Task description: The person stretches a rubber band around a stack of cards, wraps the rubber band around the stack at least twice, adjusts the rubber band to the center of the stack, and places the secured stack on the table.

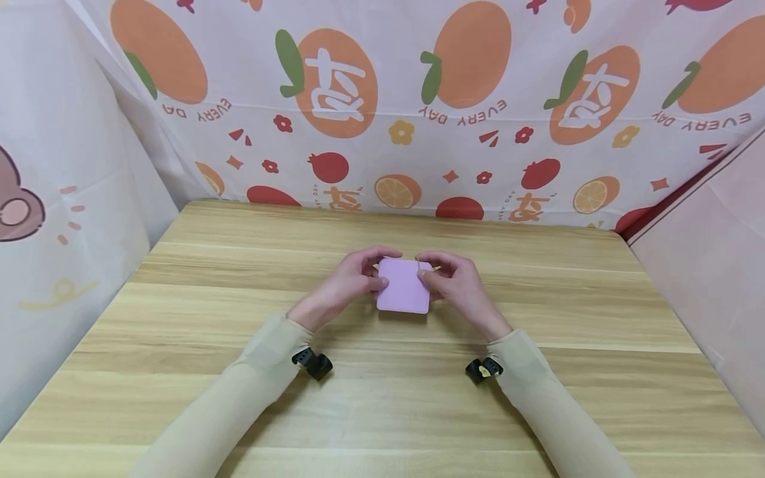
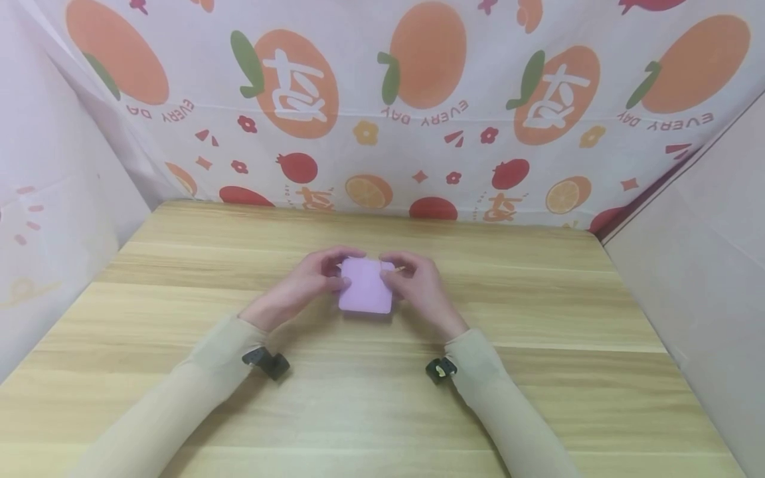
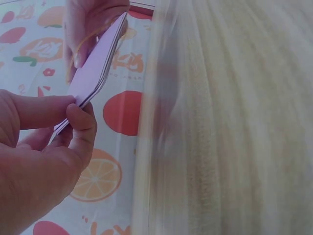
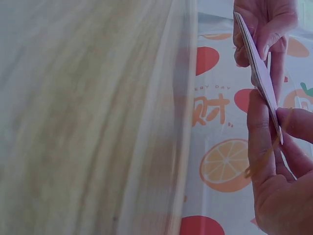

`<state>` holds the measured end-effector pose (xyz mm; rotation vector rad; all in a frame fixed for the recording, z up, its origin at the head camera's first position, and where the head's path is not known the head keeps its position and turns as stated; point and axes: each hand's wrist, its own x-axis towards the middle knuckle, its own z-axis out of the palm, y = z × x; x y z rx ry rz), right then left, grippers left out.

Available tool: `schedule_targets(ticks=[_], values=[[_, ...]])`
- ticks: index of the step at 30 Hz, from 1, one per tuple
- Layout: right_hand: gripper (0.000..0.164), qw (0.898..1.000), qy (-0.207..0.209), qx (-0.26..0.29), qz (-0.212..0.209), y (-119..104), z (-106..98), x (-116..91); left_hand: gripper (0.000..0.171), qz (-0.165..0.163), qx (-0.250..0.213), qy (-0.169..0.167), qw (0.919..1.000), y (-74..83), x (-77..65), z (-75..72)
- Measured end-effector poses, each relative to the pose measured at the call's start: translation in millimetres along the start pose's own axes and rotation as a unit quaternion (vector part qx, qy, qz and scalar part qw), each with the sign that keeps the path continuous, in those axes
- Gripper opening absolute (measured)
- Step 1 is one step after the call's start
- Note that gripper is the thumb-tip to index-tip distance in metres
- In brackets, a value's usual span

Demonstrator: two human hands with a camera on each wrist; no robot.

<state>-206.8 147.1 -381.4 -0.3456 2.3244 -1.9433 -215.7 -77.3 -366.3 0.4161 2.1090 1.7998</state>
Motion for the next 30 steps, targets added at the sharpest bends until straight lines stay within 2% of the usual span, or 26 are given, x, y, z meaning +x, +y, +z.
schedule_targets(ticks=[4, 9, 12, 19, 25, 30], values=[[0.028, 1.0, 0.008, -0.004, -0.003, -2, -1, -1, 0.048, -0.015, -0.026, 0.021, 0.9993, -1.3, -0.1, 1.1], [0.028, 1.0, 0.013, -0.008, -0.014, -3, -3, -1, 0.022, -0.017, -0.028, 0.026, 0.9991, -6.4, -2.3, 1.1], [0.028, 1.0, 0.014, -0.007, -0.017, -3, -3, 0, 0.012, -0.005, -0.022, 0.021, 0.9995, -9.4, -2.4, 0.9], [0.033, 1.0, 0.008, 0.02, -0.005, -5, -3, 0, 0.01, 0.01, -0.03, 0.029, 0.9991, -12.1, -1.6, -1.0], [0.038, 0.999, 0.001, 0.041, 0.011, -4, -2, 1, 0.005, 0.004, -0.052, 0.053, 0.9972, -10.6, -2.8, -4.2], [0.038, 0.999, -0.012, 0.042, 0.014, -2, -2, 0, 0.008, 0.004, -0.053, 0.043, 0.9976, -10.4, -2.7, -6.1]])
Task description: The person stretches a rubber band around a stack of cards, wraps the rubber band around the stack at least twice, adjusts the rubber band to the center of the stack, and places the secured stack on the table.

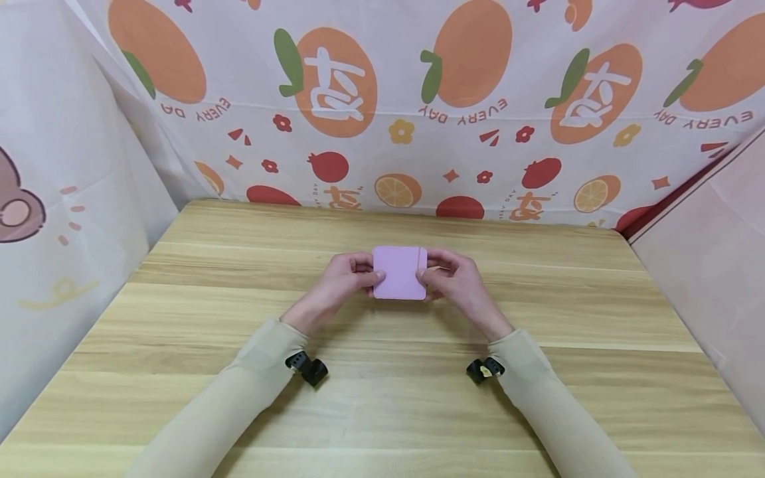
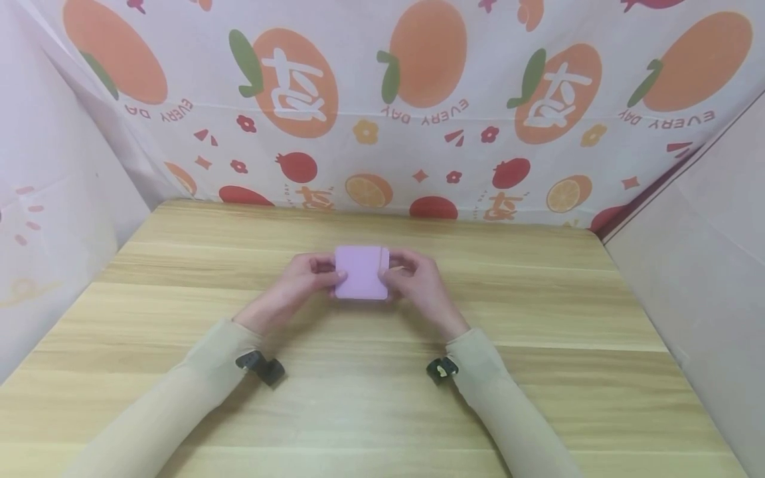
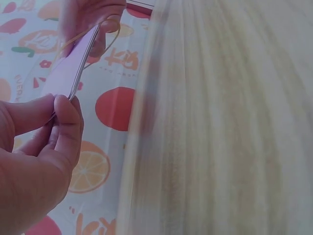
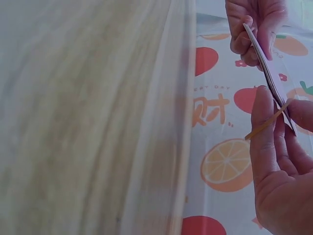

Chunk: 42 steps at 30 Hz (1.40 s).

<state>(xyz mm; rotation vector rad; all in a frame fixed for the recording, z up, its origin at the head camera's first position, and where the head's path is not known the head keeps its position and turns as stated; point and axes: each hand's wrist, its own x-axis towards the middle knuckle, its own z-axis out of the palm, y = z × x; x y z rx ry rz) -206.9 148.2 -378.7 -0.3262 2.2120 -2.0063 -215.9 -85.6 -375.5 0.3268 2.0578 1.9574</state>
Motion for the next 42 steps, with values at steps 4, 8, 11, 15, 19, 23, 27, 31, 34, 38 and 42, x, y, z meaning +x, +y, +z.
schedule_targets(ticks=[4, 8, 11, 15, 19, 23, 27, 31, 34, 38, 42], values=[[0.037, 1.0, -0.009, -0.013, 0.004, -3, 0, -2, 0.011, 0.0, -0.001, -0.007, 1.0, -0.1, -0.1, 0.6], [0.039, 0.999, -0.023, -0.02, 0.017, -3, 0, -2, 0.01, 0.002, -0.004, -0.003, 1.0, -0.6, 0.1, 1.7], [0.041, 0.999, -0.036, -0.013, 0.028, 0, 0, -1, 0.01, 0.003, -0.006, 0.012, 0.9999, 0.3, -0.6, 2.2], [0.035, 0.998, -0.043, 0.009, 0.035, 0, 3, -2, 0.012, 0.003, -0.018, 0.042, 0.9989, 1.6, -0.2, 1.9], [0.027, 0.998, -0.05, 0.029, 0.026, 2, 7, -3, 0.014, -0.001, -0.043, 0.074, 0.9963, 3.8, 0.9, 0.8], [0.027, 0.995, -0.079, 0.063, 0.027, 4, 12, -5, 0.017, -0.01, -0.077, 0.095, 0.9925, 5.2, 1.8, -1.5], [0.026, 0.991, -0.112, 0.066, 0.036, 6, 15, -7, 0.017, -0.024, -0.11, 0.106, 0.988, 5.9, 2.1, -3.4], [0.022, 0.988, -0.146, 0.024, 0.044, 9, 16, -9, 0.014, -0.034, -0.155, 0.108, 0.9813, 7.6, 1.8, -3.9], [0.021, 0.983, -0.18, 0.001, 0.026, 7, 18, -13, 0.01, -0.036, -0.202, 0.12, 0.9713, 9.0, 2.2, -3.8], [0.024, 0.973, -0.212, -0.058, -0.066, -1, 24, -21, 0.006, -0.034, -0.245, 0.15, 0.9572, 12.7, 2.2, -4.1], [0.021, 0.923, -0.214, -0.184, -0.261, -10, 32, -26, 0.007, -0.053, -0.25, 0.166, 0.9523, 14.8, 1.5, -5.1]])
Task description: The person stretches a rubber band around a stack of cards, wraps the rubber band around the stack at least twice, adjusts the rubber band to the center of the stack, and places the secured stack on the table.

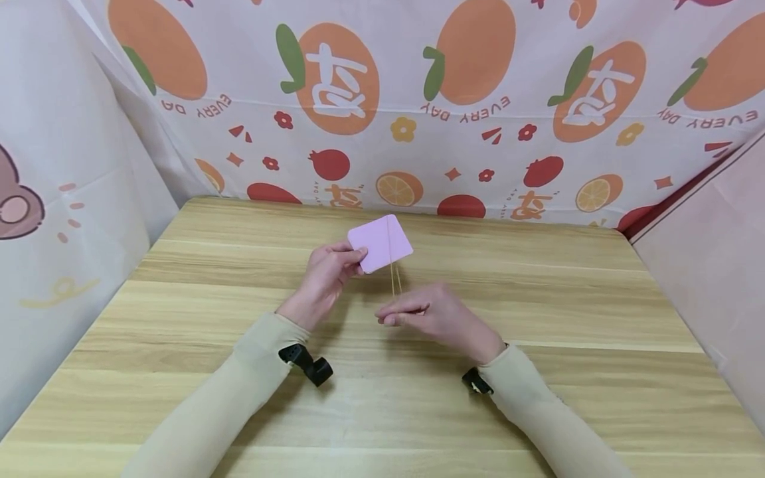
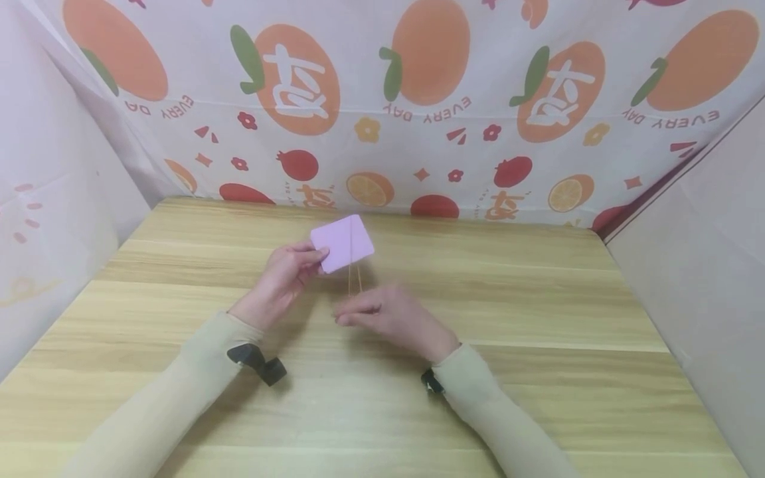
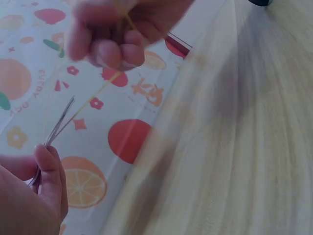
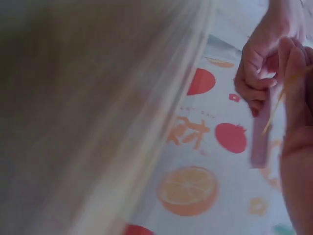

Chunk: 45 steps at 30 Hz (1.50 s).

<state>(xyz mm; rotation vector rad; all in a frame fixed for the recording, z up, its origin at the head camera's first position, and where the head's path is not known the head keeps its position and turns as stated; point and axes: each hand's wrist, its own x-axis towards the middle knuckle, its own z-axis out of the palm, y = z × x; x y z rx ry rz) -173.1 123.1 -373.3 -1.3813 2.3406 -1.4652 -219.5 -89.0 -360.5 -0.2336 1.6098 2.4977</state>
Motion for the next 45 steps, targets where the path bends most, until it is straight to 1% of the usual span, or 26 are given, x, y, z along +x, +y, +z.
schedule_targets(ticks=[1, 2, 3, 5, 6, 7, 8, 9, 11, 13, 14, 17, 19, 20, 22, 25, 28, 30, 32, 36, 38, 39, 42, 45], values=[[0.022, 0.997, 0.006, -0.05, -0.051, -2, 1, 1, 0.01, -0.006, 0.0, 0.004, 1.0, 0.2, 0.0, -0.4], [0.025, 0.991, 0.016, -0.094, -0.099, -3, 2, 2, 0.014, -0.012, 0.001, 0.008, 0.9999, 0.4, 0.1, -0.7], [0.029, 0.98, 0.03, -0.135, -0.142, -4, 3, 3, 0.016, -0.016, 0.002, 0.011, 0.9998, 0.4, 0.2, -1.2], [0.039, 0.958, 0.067, -0.194, -0.201, -6, 5, 5, 0.019, -0.023, 0.001, 0.014, 0.9996, 0.6, 0.4, -2.0], [0.044, 0.951, 0.086, -0.205, -0.215, -6, 6, 5, 0.018, -0.023, 0.0, 0.015, 0.9996, 0.5, 0.5, -2.1], [0.049, 0.948, 0.104, -0.205, -0.222, -7, 7, 5, 0.018, -0.023, 0.0, 0.016, 0.9996, 0.4, 0.5, -2.0], [0.053, 0.946, 0.12, -0.201, -0.223, -8, 7, 5, 0.018, -0.022, -0.002, 0.018, 0.9996, 0.4, 0.2, -1.7], [0.056, 0.948, 0.133, -0.19, -0.219, -9, 8, 5, 0.017, -0.021, -0.005, 0.018, 0.9996, 0.4, -0.1, -1.4], [0.063, 0.953, 0.157, -0.163, -0.204, -11, 10, 5, 0.016, -0.019, -0.01, 0.02, 0.9996, 0.5, -1.1, 0.3], [0.067, 0.961, 0.17, -0.131, -0.176, -12, 11, 3, 0.015, -0.018, -0.014, 0.023, 0.9995, 0.6, -2.3, 2.1], [0.069, 0.966, 0.174, -0.117, -0.155, -13, 12, 3, 0.014, -0.017, -0.016, 0.024, 0.9994, 0.7, -2.9, 3.1], [0.073, 0.978, 0.182, -0.045, -0.086, -15, 13, 3, 0.009, -0.015, -0.008, 0.028, 0.9995, 0.1, -3.9, 4.9], [0.074, 0.982, 0.188, 0.011, -0.034, -16, 15, 3, 0.006, -0.012, -0.002, 0.032, 0.9994, -0.8, -4.3, 5.7], [0.073, 0.981, 0.191, 0.038, -0.008, -16, 15, 4, 0.003, -0.01, 0.0, 0.032, 0.9994, -1.3, -4.5, 6.2], [0.071, 0.976, 0.196, 0.088, 0.038, -17, 16, 5, 0.002, -0.003, 0.005, 0.03, 0.9995, -2.3, -5.0, 6.6], [0.066, 0.962, 0.2, 0.157, 0.099, -19, 14, 8, 0.005, 0.012, 0.015, 0.024, 0.9995, -3.6, -5.7, 7.1], [0.06, 0.95, 0.204, 0.186, 0.145, -19, 12, 9, 0.01, 0.028, 0.036, 0.014, 0.9988, -3.6, -5.9, 6.5], [0.062, 0.946, 0.205, 0.188, 0.166, -18, 10, 10, 0.012, 0.043, 0.052, 0.01, 0.9977, -3.9, -5.4, 6.0], [0.067, 0.942, 0.209, 0.188, 0.186, -17, 8, 11, 0.011, 0.056, 0.064, 0.007, 0.9964, -3.5, -5.5, 5.8], [0.063, 0.932, 0.213, 0.206, 0.208, -14, 5, 12, 0.01, 0.081, 0.083, 0.012, 0.9932, -3.9, -6.1, 6.1], [0.059, 0.932, 0.21, 0.206, 0.211, -13, 3, 11, 0.012, 0.085, 0.094, 0.015, 0.9918, -3.7, -6.5, 6.0], [0.059, 0.934, 0.206, 0.201, 0.211, -13, 3, 11, 0.013, 0.086, 0.099, 0.016, 0.9912, -3.5, -6.5, 6.0], [0.064, 0.938, 0.192, 0.188, 0.22, -11, 0, 11, 0.015, 0.089, 0.115, 0.02, 0.9892, -2.2, -5.7, 4.9], [0.071, 0.938, 0.178, 0.178, 0.239, -9, -3, 10, 0.014, 0.093, 0.126, 0.025, 0.9874, -0.4, -5.0, 4.0]])
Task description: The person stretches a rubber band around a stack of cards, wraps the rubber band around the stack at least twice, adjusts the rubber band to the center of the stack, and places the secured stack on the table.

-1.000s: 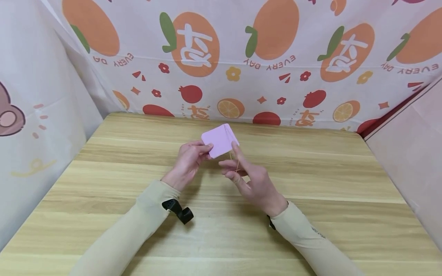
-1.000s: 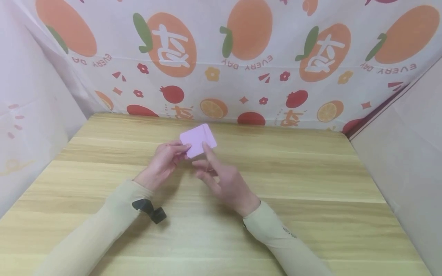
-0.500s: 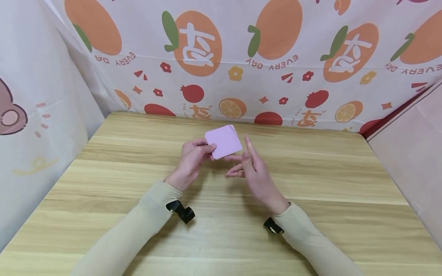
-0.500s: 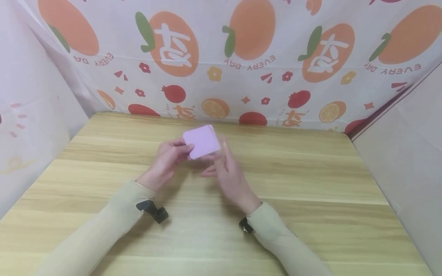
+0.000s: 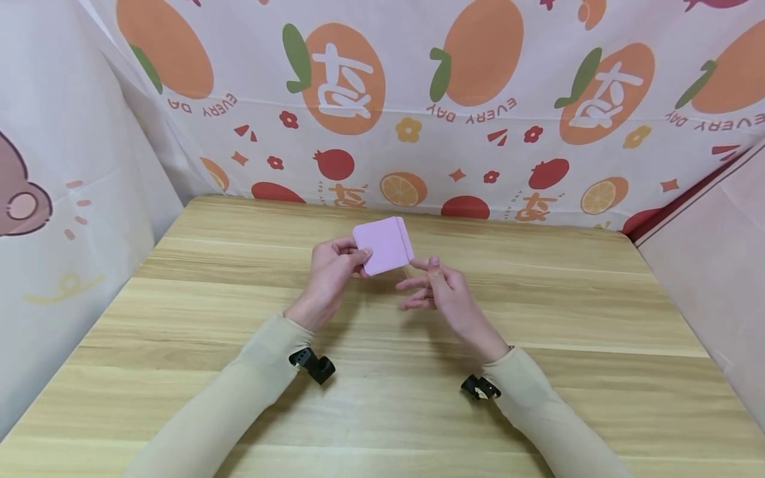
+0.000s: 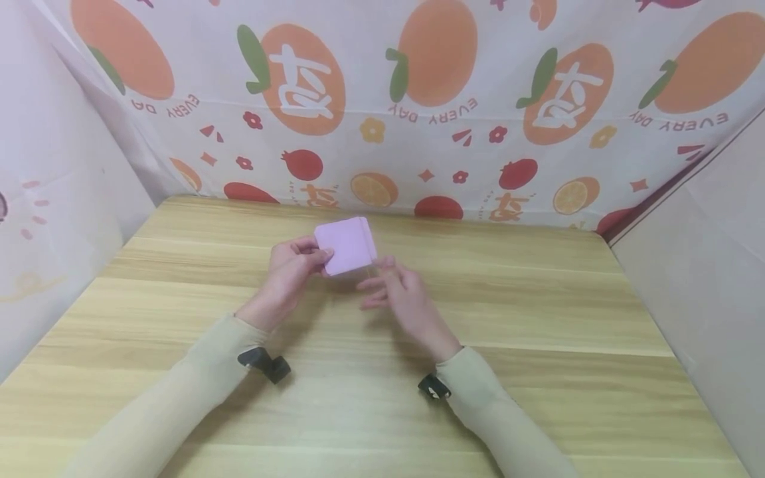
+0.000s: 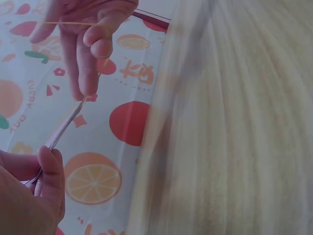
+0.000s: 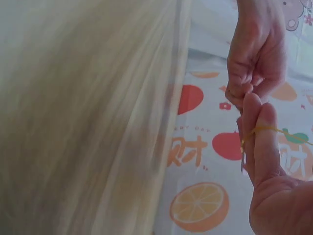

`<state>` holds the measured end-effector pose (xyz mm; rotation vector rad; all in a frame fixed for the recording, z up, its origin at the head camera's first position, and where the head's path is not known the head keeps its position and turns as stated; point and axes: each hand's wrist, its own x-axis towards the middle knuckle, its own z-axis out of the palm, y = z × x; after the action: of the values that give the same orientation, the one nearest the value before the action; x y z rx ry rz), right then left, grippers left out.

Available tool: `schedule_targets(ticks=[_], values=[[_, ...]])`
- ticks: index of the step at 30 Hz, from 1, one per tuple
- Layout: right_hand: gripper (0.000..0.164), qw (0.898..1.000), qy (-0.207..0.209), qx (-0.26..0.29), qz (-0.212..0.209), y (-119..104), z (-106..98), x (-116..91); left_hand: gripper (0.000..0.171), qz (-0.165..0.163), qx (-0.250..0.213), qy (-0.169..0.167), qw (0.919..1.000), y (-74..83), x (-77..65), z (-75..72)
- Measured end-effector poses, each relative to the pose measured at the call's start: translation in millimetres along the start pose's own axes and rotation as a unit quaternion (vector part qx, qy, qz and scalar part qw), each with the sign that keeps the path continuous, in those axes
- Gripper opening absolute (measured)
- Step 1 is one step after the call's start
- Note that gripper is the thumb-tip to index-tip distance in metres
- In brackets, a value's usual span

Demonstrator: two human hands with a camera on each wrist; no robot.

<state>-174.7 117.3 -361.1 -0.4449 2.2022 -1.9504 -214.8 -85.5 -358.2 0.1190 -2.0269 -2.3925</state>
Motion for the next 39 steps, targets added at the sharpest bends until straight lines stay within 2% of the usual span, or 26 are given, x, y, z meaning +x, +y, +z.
schedule_targets(ticks=[4, 9, 16, 19, 21, 24, 26, 28, 33, 36, 39], values=[[0.072, 0.999, -0.011, 0.01, 0.031, 1, -5, 1, 0.013, 0.008, 0.008, 0.001, 0.9999, 1.3, 0.0, -0.7], [0.068, 0.993, -0.012, 0.098, 0.067, 3, -11, 2, 0.013, 0.014, 0.006, -0.007, 0.9999, 2.6, -0.2, -1.2], [0.066, 0.966, -0.03, 0.236, 0.104, 13, -23, 7, 0.006, 0.005, 0.001, -0.035, 0.9994, 1.2, 0.4, -1.0], [0.065, 0.948, -0.038, 0.29, 0.124, 18, -27, 10, 0.005, 0.0, -0.004, -0.062, 0.998, -1.4, 1.5, -2.0], [0.061, 0.936, -0.04, 0.322, 0.139, 21, -30, 11, 0.007, -0.002, 0.001, -0.092, 0.9957, -2.9, 1.9, -3.7], [0.053, 0.92, -0.045, 0.357, 0.158, 23, -33, 12, 0.012, 0.008, 0.026, -0.142, 0.9896, -4.3, 2.3, -5.7], [0.052, 0.915, -0.054, 0.364, 0.166, 24, -35, 12, 0.013, 0.023, 0.045, -0.168, 0.9844, -4.5, 2.3, -6.6], [0.054, 0.914, -0.064, 0.363, 0.17, 23, -37, 12, 0.014, 0.039, 0.063, -0.185, 0.98, -4.2, 2.4, -7.1], [0.063, 0.916, -0.09, 0.345, 0.182, 22, -41, 11, 0.011, 0.072, 0.118, -0.198, 0.9704, -3.2, 2.6, -9.0], [0.069, 0.916, -0.114, 0.339, 0.184, 22, -43, 11, 0.004, 0.107, 0.169, -0.208, 0.9575, -3.4, 4.0, -10.6], [0.073, 0.913, -0.136, 0.339, 0.182, 23, -44, 12, 0.01, 0.152, 0.222, -0.221, 0.9372, -2.9, 5.8, -12.8]])
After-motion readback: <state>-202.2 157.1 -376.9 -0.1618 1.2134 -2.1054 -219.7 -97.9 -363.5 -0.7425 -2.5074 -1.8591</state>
